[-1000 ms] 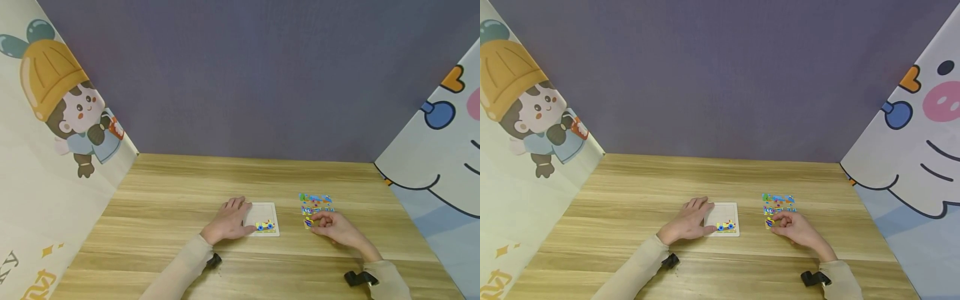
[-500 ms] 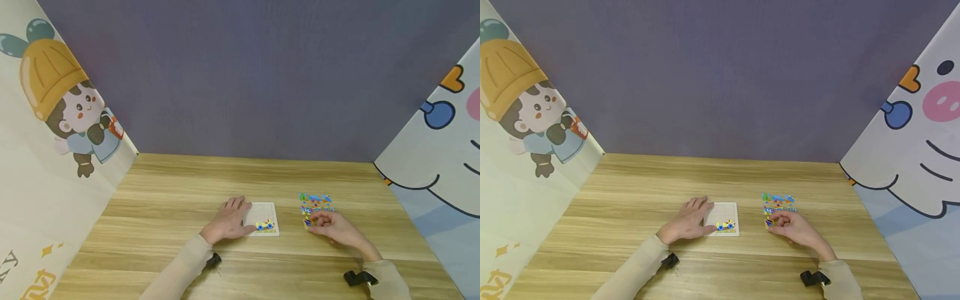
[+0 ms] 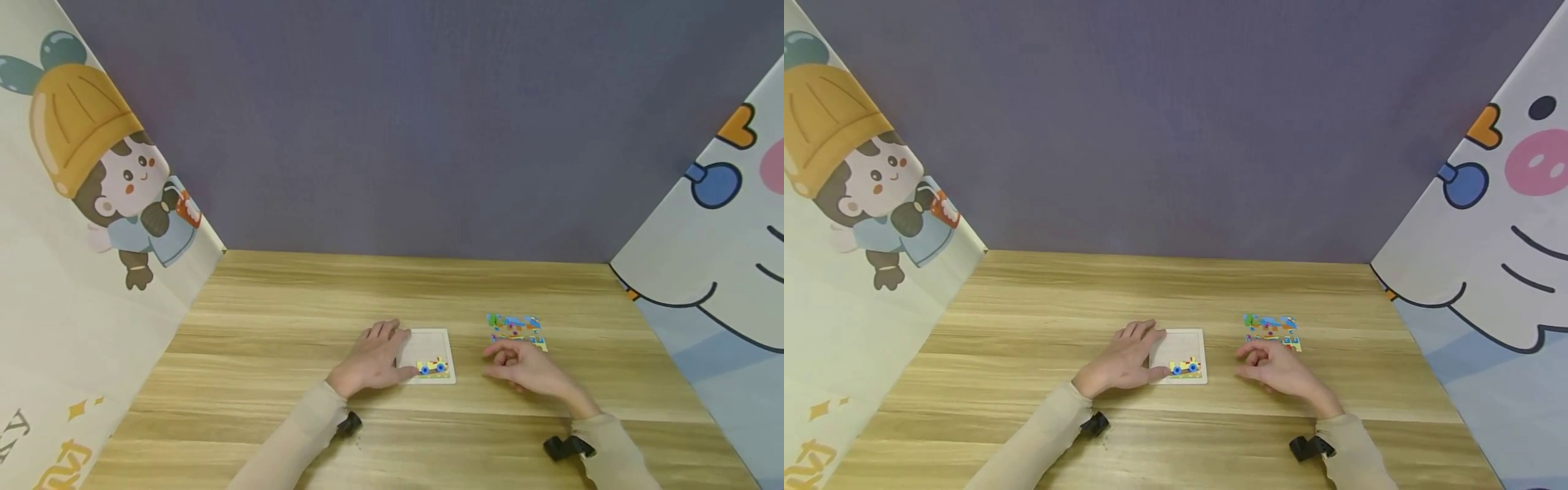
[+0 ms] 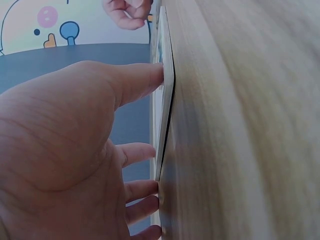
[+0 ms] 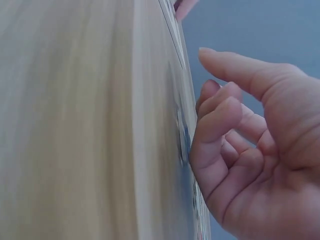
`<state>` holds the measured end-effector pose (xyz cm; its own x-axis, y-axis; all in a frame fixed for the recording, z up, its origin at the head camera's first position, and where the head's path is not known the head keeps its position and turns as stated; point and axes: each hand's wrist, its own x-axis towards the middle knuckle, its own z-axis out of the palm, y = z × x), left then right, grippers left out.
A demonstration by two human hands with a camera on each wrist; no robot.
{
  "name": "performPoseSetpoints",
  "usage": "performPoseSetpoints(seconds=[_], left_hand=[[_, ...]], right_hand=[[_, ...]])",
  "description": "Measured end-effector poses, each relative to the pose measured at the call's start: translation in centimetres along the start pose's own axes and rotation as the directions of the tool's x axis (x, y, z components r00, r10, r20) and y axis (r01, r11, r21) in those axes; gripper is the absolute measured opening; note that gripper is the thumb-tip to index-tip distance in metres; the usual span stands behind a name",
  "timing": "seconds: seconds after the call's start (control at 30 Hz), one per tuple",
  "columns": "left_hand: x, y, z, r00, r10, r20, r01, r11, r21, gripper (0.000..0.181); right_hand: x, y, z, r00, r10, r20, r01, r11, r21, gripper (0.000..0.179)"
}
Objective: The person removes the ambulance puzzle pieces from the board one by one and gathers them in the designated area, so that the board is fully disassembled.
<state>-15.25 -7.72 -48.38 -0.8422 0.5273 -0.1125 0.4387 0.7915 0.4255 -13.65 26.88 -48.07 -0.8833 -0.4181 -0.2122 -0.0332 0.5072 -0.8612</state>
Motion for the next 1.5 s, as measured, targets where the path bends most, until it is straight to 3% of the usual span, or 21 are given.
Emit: performPoseSetpoints(seconds=[0.3, 0.63, 0.9, 1.1, 1.3, 1.5], left_hand=[[0.4, -0.4, 0.9, 1.0, -0.001, -0.014, 0.001, 1.0, 0.014, 0.082], [0.1, -0.1, 0.1, 1.0, -0.017, 0.001, 0.017, 1.0, 0.025, 0.079], [0.4, -0.7, 1.0, 1.0, -0.002, -0.023, 0.002, 1.0, 0.02, 0.081], [0.1, -0.3, 0.4, 0.999, 0.021, -0.031, -0.021, 1.0, 0.015, 0.078], [0.3, -0.5, 0.8, 1.0, 0.003, -0.03, -0.003, 1.0, -0.006, 0.079], [0.4, -0.5, 0.7, 1.0, -0.01, -0.012, 0.01, 1.0, -0.004, 0.08]], right_hand=[[1.7, -1.2, 2.3, 0.999, -0.021, 0.049, 0.019, 0.998, 0.055, 0.033], [3.7, -3.0, 4.8, 0.991, -0.091, 0.097, 0.09, 0.996, 0.021, 0.026], [4.9, -3.8, 6.3, 0.99, -0.11, 0.091, 0.117, 0.991, -0.069, 0.023], [5.3, -4.0, 6.7, 0.989, -0.121, 0.083, 0.129, 0.986, -0.105, 0.025], [5.5, -4.0, 7.1, 0.989, -0.129, 0.067, 0.139, 0.974, -0.18, 0.025], [5.4, -4.1, 7.2, 0.99, -0.126, 0.068, 0.137, 0.972, -0.19, 0.023]])
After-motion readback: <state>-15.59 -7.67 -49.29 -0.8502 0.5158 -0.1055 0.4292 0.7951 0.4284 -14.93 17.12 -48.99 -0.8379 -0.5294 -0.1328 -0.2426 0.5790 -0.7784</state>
